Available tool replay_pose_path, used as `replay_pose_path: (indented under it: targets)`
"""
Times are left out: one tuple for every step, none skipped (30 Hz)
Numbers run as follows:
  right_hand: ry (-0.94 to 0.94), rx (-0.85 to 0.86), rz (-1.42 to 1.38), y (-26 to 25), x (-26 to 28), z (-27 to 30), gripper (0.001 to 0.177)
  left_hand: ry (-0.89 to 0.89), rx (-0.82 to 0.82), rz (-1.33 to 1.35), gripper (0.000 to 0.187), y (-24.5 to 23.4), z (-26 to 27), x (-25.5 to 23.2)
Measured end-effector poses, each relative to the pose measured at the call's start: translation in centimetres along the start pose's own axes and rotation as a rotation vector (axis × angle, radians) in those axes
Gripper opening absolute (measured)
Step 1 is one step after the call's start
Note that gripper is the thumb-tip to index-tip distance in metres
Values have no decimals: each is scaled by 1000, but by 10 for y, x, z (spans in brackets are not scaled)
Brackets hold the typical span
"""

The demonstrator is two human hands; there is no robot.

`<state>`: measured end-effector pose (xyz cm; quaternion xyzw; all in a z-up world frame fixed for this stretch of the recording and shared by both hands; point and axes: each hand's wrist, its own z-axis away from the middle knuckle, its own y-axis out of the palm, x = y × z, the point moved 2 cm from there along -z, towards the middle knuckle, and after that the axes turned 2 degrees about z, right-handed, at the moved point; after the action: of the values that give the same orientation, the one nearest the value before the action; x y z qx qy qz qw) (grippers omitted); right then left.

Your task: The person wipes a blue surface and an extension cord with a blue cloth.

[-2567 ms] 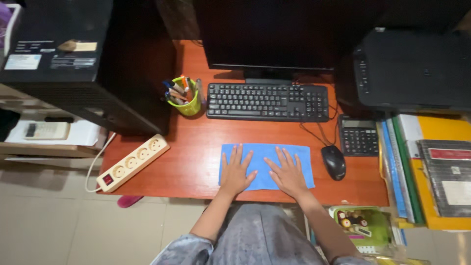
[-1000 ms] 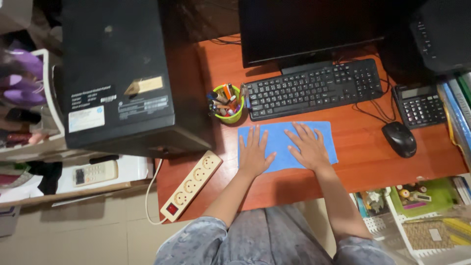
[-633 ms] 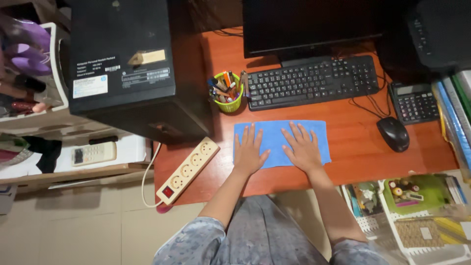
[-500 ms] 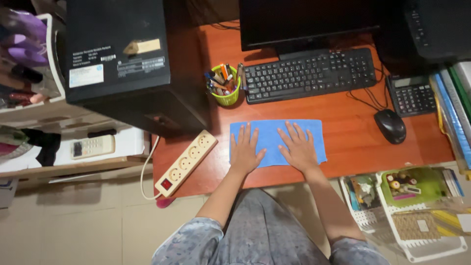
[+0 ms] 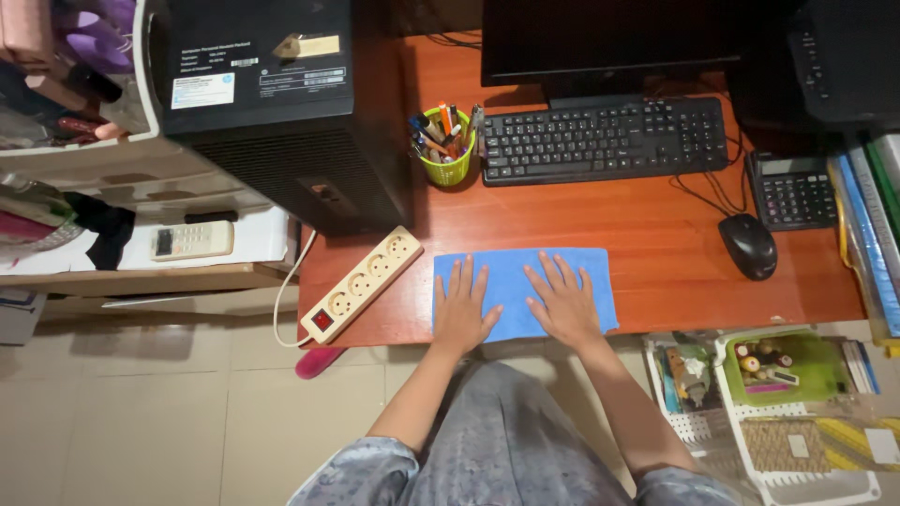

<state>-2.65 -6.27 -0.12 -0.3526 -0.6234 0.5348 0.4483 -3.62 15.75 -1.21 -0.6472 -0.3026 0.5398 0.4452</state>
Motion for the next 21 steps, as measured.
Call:
replay_pose_path:
  targets:
    - [-10, -22, -13, 0, 1, 1, 60, 1, -7, 8, 83, 0, 4, 0]
    - [-19, -43, -26, 0, 2, 2, 60, 3, -14, 16, 82, 1, 6, 1]
    - [-29, -65, -39, 0, 3, 2, 61, 9, -19, 20, 83, 2, 6, 1]
    - [-26, -67, -34, 0, 4, 2, 59, 14, -24, 23, 84, 4, 5, 1]
    - [-23, -67, -28, 0, 6, 1, 58, 20, -28, 28, 85, 5, 4, 1]
    - [-19, -67, -23, 0, 9, 0, 56, 2, -25, 35, 85, 7, 3, 0]
    - [-11, -58, -13, -1, 12, 0, 57, -12, -22, 42, 85, 8, 1, -2]
    - [-2, -50, -3, -1, 15, -1, 58, -27, -18, 50, 85, 9, -1, -4]
    - [6, -43, 6, -2, 17, -4, 58, -43, -21, 56, 85, 9, -4, -6]
    - [10, -40, 13, -3, 18, -7, 59, -58, -24, 61, 85, 9, -6, -9]
    - [15, -36, 20, -4, 19, -9, 59, -75, -27, 67, 85, 8, -7, -11]
    - [19, -32, 26, -5, 19, -12, 59, -69, -29, 57, 86, 7, -9, -11]
    - [18, -15, 20, -5, 18, -14, 59, -64, -30, 47, 88, 5, -10, -12]
    - [18, 2, 15, -6, 16, -16, 59, -58, -30, 37, 90, 3, -12, -12]
    - [20, 20, 10, -6, 15, -18, 58, -57, -26, 33, 91, 1, -15, -11]
    - [30, 34, 17, -6, 14, -20, 58, -56, -22, 29, 92, -1, -18, -10]
    - [39, 50, 23, -5, 13, -22, 58, -57, -16, 26, 92, -2, -20, -10]
    - [47, 67, 30, -4, 13, -24, 58, -49, -16, 24, 94, -3, -22, -9]
    - [43, 71, 30, -3, 11, -25, 58, -40, -18, 21, 95, -4, -25, -8]
    - [39, 75, 30, -2, 10, -26, 58, -31, -19, 19, 96, -5, -27, -8]
    - [35, 77, 30, -1, 9, -27, 58, -25, -18, 16, 96, -6, -29, -7]
